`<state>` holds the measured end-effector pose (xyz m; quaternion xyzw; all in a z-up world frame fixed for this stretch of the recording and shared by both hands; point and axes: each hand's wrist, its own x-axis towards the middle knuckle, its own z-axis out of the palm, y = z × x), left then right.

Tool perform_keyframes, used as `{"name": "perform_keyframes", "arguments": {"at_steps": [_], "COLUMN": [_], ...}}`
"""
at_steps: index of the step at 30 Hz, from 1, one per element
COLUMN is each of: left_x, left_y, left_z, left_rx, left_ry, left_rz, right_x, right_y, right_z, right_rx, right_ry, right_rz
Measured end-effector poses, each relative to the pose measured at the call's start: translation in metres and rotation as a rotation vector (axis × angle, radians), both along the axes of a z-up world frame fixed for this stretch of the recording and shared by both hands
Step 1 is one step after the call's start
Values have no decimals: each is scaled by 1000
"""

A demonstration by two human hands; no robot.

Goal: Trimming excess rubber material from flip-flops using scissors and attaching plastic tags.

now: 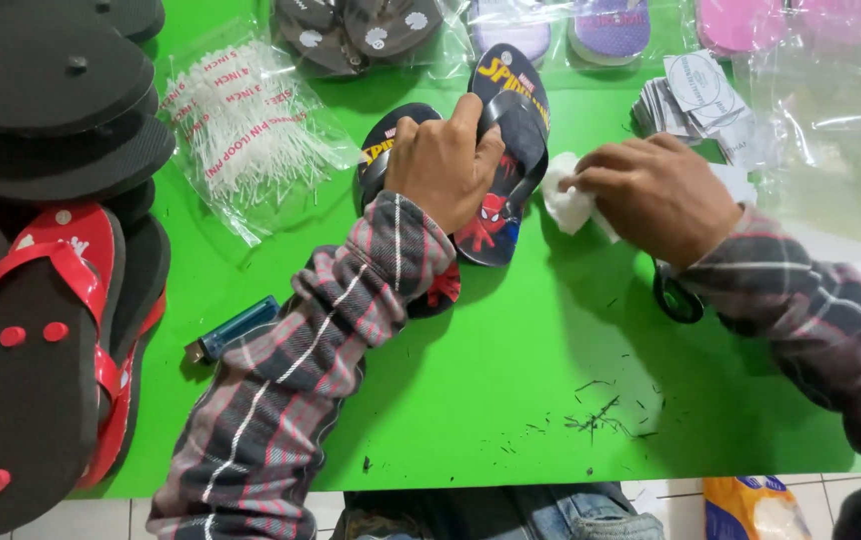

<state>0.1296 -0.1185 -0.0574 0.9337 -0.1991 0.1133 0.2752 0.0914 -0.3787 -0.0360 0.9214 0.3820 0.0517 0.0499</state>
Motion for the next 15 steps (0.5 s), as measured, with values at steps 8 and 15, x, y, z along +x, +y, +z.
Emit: {"name": "perform_keyframes", "arguments": {"at_steps": [8,15], "left_x": [-9,-32], "left_y": [-1,35], "left_z": [-2,33], "left_rx": [323,321], "left_ry": [-52,-158], "left_rz": [8,-61], "right_x": [-119,-98], "right_y": [10,-16], "right_z": [27,33], "right_rx": [146,133], "right_ry": [449,299], "right_rz": [284,204]}}
